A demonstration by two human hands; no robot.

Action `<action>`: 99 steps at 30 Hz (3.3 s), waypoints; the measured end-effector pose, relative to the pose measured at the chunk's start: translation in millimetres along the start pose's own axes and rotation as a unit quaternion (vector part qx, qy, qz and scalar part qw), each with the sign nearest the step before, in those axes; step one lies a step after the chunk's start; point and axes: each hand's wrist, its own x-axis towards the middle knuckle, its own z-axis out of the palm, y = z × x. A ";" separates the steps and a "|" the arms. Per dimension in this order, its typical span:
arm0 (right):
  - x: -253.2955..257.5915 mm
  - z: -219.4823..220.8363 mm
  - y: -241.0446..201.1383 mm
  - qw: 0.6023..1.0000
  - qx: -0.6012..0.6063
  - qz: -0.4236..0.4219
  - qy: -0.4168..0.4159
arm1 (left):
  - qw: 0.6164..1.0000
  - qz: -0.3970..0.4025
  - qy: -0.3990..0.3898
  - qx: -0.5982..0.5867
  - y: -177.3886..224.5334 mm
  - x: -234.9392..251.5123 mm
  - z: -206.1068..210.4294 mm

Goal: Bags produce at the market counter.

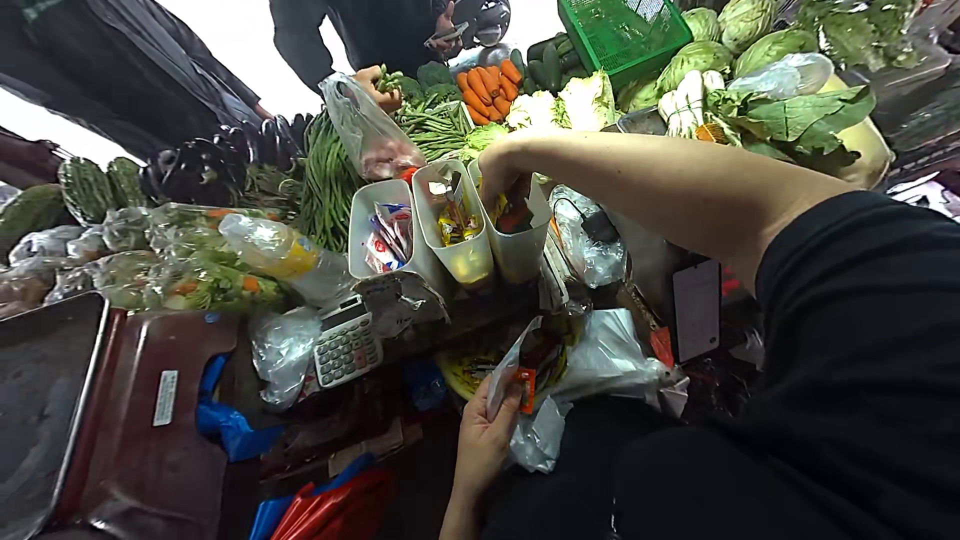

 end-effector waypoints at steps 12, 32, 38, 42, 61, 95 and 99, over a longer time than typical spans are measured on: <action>-42.4 -4.9 -6.5 0.984 -0.147 -0.092 0.051 | 1.000 -0.007 0.003 0.016 -1.1 -3.1 -2.4; -18.6 32.3 24.7 0.929 -0.296 -0.203 0.088 | 1.000 -0.009 -0.006 0.025 1.5 -7.3 2.1; -44.2 9.7 54.2 0.936 -0.177 -0.251 0.170 | 0.998 -0.003 0.042 0.043 21.0 7.6 14.2; -57.9 6.3 73.9 0.935 -0.101 -0.279 0.194 | 0.990 0.000 0.130 0.051 44.2 28.2 29.2; -96.2 46.1 103.2 0.904 0.075 -0.303 0.293 | 0.963 0.062 0.256 -0.060 82.6 91.3 75.6; -205.0 47.0 294.6 0.804 0.106 0.106 0.575 | 0.988 0.142 -0.054 0.020 51.9 50.5 69.7; -231.5 117.4 300.0 0.685 0.103 0.010 0.721 | 0.990 0.124 -0.062 0.015 47.5 47.3 64.7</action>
